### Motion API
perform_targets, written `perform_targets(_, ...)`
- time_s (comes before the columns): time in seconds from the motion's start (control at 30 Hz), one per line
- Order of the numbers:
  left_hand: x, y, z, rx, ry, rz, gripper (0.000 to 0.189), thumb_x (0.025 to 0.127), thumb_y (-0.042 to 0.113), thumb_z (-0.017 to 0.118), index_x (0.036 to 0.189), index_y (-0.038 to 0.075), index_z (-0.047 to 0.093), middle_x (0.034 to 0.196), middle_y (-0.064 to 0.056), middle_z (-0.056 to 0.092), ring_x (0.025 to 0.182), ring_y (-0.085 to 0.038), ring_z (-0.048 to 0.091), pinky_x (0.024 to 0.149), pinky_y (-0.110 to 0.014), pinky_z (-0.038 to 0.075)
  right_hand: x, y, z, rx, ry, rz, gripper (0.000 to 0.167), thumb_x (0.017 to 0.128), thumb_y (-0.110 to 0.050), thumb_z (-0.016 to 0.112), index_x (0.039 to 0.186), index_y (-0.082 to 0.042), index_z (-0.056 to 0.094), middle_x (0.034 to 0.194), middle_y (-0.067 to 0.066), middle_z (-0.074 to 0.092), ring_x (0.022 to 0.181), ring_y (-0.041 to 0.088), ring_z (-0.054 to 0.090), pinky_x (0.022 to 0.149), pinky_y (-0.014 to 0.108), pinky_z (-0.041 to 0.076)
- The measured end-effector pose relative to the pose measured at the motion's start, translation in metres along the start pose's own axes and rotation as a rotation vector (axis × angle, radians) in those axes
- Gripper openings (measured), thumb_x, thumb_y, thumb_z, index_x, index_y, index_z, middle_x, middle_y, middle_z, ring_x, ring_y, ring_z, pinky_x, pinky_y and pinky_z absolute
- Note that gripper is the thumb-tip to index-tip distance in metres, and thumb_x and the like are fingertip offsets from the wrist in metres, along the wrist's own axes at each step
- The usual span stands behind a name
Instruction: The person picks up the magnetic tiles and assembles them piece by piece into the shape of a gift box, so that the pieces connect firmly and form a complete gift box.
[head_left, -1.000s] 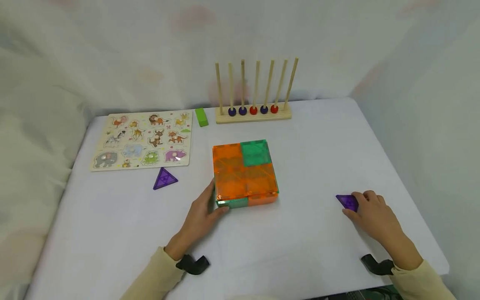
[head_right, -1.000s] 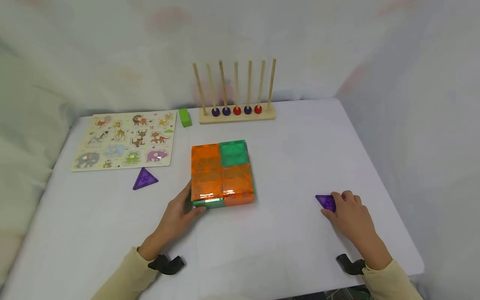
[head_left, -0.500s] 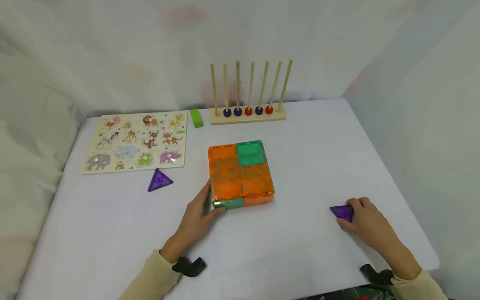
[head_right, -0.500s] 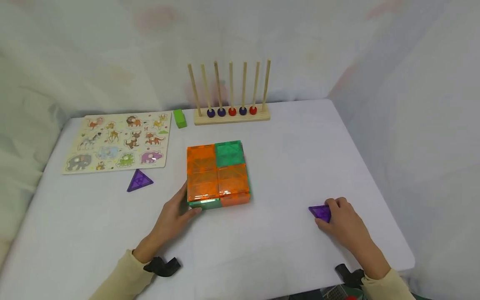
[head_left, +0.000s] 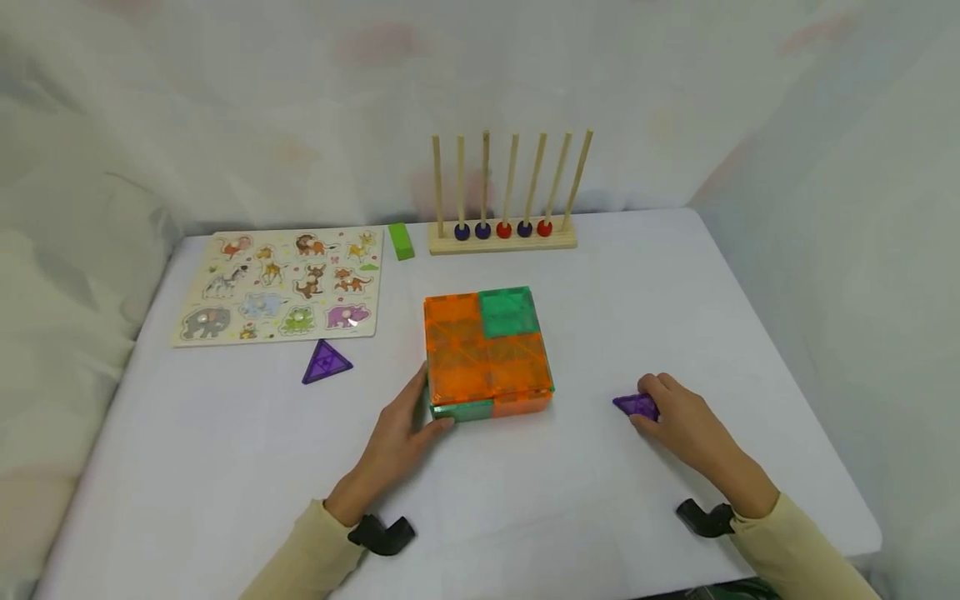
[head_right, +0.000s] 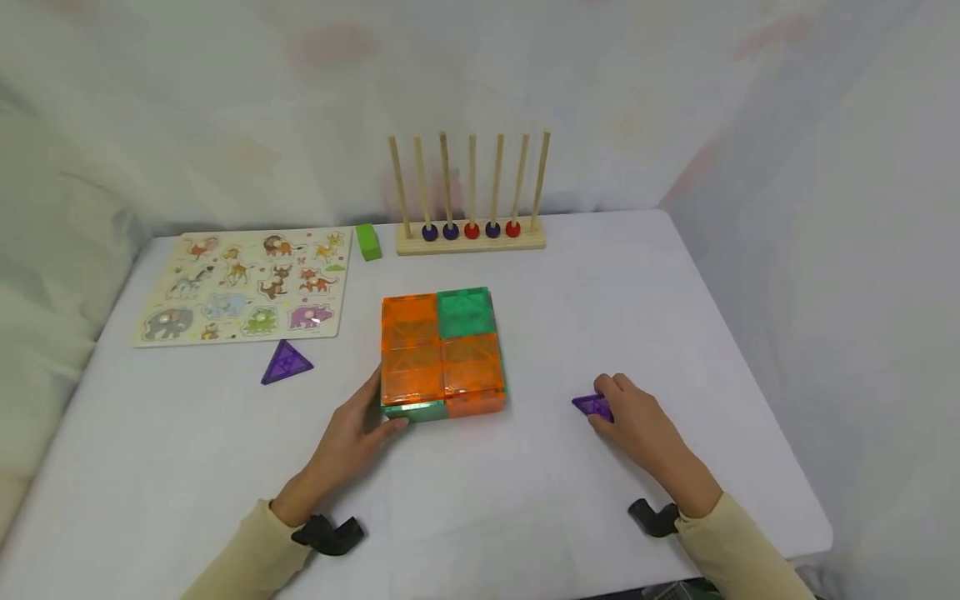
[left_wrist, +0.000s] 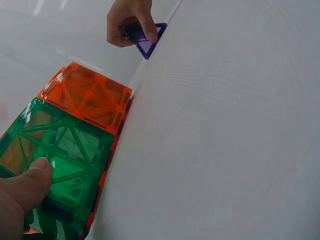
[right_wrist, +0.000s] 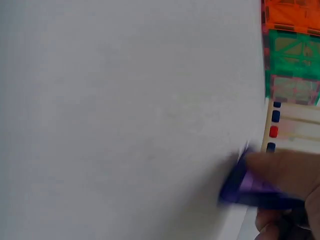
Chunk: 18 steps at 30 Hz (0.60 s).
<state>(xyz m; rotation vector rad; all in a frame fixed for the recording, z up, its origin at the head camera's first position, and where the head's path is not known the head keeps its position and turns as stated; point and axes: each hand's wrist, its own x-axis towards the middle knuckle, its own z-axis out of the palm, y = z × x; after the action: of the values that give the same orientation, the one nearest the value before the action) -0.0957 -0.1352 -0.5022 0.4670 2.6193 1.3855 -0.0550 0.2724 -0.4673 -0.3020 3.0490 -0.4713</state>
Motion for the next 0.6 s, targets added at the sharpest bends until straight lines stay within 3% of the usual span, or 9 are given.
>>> perform_targets(0.1,-0.001,-0.001,0.0,0.003,-0.004,0.001,0.087,0.088,0.035,0.069,0.155,0.016,0.016,0.159,-0.005,0.025,0.145,-0.025,0.026,0.117,-0.048,0.025,0.007,-0.004,0.002,-0.02,-0.012,-0.047,0.028,0.08,-0.007,0.075,0.104,-0.005,0.059,0.086,0.004,0.06,0.071,0.013,0.055,0.061,0.029,0.051)
perform_targets(0.23,0.0,-0.002,0.001,0.01,-0.008,0.013,0.087,0.089,0.037,0.068,0.155,0.014,0.016,0.159,-0.006,0.025,0.145,-0.024,0.027,0.117,-0.047,0.025,0.017,-0.009,-0.003,-0.027,0.004,-0.095,0.033,0.08,-0.006,0.076,0.11,-0.005,0.062,0.093,0.008,0.068,0.079,0.019,0.064,0.071,0.038,0.057)
perform_targets(0.4,0.001,-0.003,0.001,0.011,-0.002,0.022,0.087,0.089,0.037,0.067,0.155,0.015,0.015,0.159,-0.006,0.025,0.145,-0.025,0.027,0.117,-0.047,0.026,0.045,-0.028,-0.031,0.003,0.09,-0.191,0.039,0.08,-0.003,0.075,0.116,-0.002,0.06,0.102,0.015,0.069,0.089,0.027,0.067,0.076,0.043,0.058)
perform_targets(0.6,0.0,-0.004,0.003,0.015,0.005,0.022,0.086,0.089,0.034,0.068,0.155,0.016,0.016,0.158,-0.005,0.026,0.145,-0.025,0.028,0.117,-0.047,0.026,0.084,-0.074,-0.063,0.113,0.202,-0.381,0.042,0.082,-0.003,0.073,0.121,-0.005,0.06,0.107,0.012,0.068,0.09,0.023,0.065,0.077,0.04,0.058)
